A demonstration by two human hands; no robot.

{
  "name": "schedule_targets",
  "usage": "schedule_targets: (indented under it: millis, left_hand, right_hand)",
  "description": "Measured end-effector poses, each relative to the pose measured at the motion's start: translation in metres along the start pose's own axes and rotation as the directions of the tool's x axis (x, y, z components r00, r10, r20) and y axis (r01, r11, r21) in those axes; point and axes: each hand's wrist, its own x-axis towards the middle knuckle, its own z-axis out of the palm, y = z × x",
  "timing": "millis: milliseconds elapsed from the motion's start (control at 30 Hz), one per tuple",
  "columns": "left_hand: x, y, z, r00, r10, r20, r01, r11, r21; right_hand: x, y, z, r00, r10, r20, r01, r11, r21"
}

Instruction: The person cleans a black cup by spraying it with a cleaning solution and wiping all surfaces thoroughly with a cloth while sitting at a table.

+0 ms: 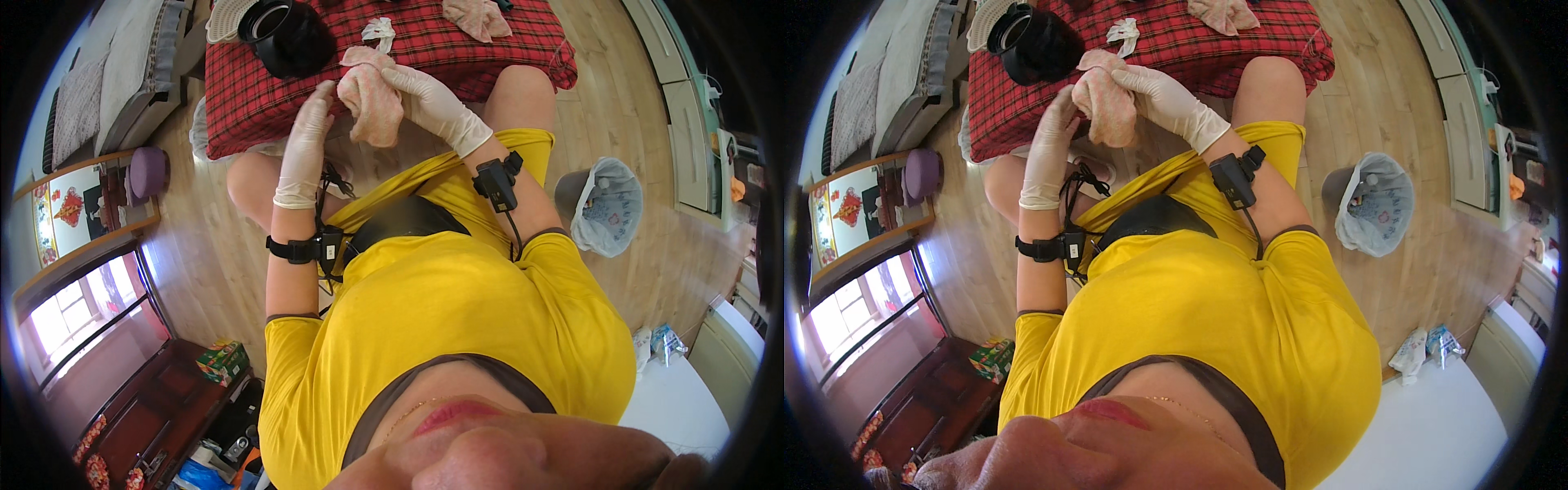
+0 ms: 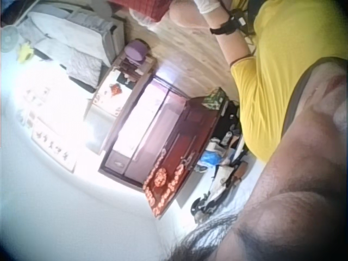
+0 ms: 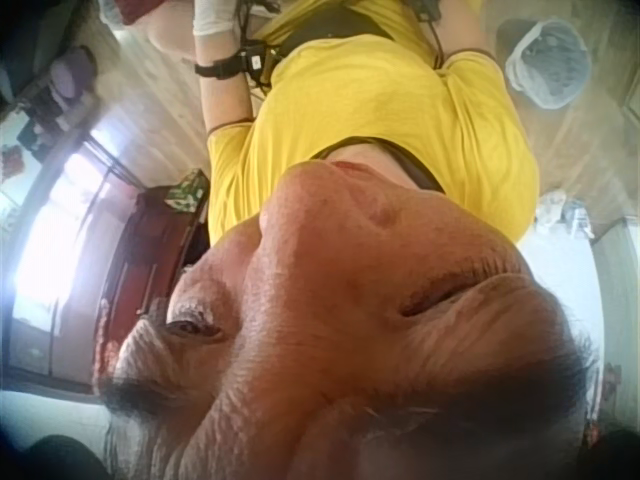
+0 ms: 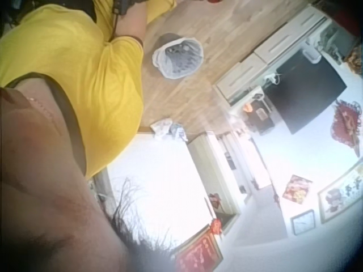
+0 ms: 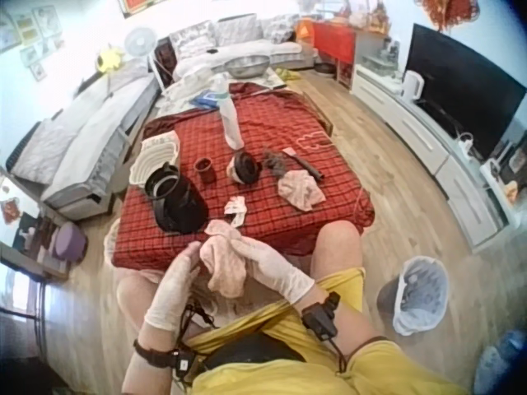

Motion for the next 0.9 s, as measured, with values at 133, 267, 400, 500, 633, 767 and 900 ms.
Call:
schedule_targets:
  millis: [133, 267, 400, 500, 633, 767, 900]
  left_hand:
    - [-0.007, -0.008, -0.008, 0.994, -0.094, 0.05, 0.092, 0.995, 0.037]
    - [-0.006, -0.012, -0.021, 0.999, 0.039, 0.016, -0.033, 0.961, -0.275]
    - [-0.004, -0.005, -0.024, 0.991, 0.114, -0.07, -0.132, 0.916, -0.378]
    - [0.006, 0.005, -0.022, 0.897, 0.252, -0.364, -0.266, 0.964, 0.011]
    - [0.038, 0.013, -0.037, 0.779, 0.399, -0.483, -0.357, 0.916, 0.182]
    - [0.068, 0.016, -0.047, 0.842, 0.364, -0.398, -0.237, 0.913, 0.333]
    - [0.07, 0.03, -0.025, 0.876, 0.321, -0.359, -0.188, 0.914, 0.359]
  right_hand:
    - [0.005, 0.005, -0.003, 1.0, -0.028, -0.011, 0.027, 0.998, -0.064]
    - [0.005, -0.002, -0.009, 0.957, -0.136, -0.257, 0.037, 0.934, -0.354]
    - [0.01, -0.001, -0.023, 0.944, -0.149, -0.295, 0.034, 0.932, -0.36]
    - [0.007, 0.0, -0.016, 0.988, -0.065, -0.142, 0.016, 0.948, -0.318]
    - [0.009, 0.006, -0.017, 0.993, -0.013, -0.12, -0.02, 0.962, -0.272]
    - [0.013, 0.008, -0.02, 0.995, -0.002, -0.102, -0.019, 0.979, -0.205]
    - [0.013, 0.009, -0.02, 0.993, -0.023, -0.117, 0.006, 0.989, -0.146]
